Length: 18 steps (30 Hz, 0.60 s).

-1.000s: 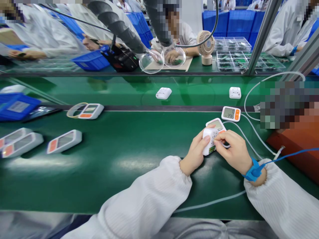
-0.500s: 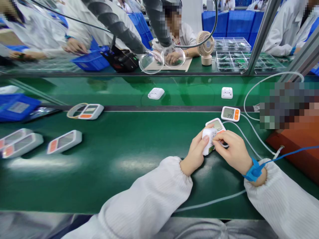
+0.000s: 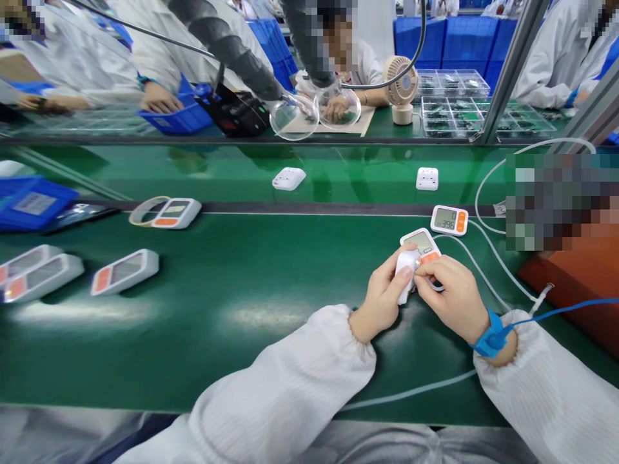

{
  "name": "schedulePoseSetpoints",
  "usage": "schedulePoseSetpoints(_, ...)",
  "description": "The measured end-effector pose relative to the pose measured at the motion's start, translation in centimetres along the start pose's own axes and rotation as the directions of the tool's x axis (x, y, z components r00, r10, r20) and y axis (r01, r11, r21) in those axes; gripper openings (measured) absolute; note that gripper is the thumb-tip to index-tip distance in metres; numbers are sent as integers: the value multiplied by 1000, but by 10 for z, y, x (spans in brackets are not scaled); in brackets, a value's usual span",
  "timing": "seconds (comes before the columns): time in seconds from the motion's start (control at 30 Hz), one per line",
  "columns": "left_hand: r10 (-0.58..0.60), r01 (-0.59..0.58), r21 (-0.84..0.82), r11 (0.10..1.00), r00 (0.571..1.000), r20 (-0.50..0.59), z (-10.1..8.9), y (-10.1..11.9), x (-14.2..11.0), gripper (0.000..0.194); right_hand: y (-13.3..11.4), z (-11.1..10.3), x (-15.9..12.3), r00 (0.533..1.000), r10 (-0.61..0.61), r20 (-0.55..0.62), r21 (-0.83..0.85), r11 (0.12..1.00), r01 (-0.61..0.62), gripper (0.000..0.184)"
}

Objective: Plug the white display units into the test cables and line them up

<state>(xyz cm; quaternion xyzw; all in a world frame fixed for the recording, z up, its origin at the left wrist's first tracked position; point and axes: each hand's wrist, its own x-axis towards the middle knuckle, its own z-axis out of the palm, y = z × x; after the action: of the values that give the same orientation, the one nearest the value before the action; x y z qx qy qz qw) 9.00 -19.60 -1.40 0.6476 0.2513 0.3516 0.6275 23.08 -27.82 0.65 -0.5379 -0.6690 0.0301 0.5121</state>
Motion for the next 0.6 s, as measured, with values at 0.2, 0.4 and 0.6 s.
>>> schedulePoseSetpoints(0.2, 32, -52, -169, 984, 992, -119, 0, -9, 5, 58, -2, -5, 6, 992, -86, -93, -222, 973, 63, 11)
schedulePoseSetpoints(0.4, -110, 42, -352, 935, 979, -174, 1, -7, 13, 76, -4, -2, -2, 996, -45, -76, -89, 995, 38, 31)
schedulePoseSetpoints(0.6, -171, 174, -268, 948, 985, 34, -3, 1, 13, 68, 7, 4, -12, 959, 211, 188, -119, 974, -191, 61)
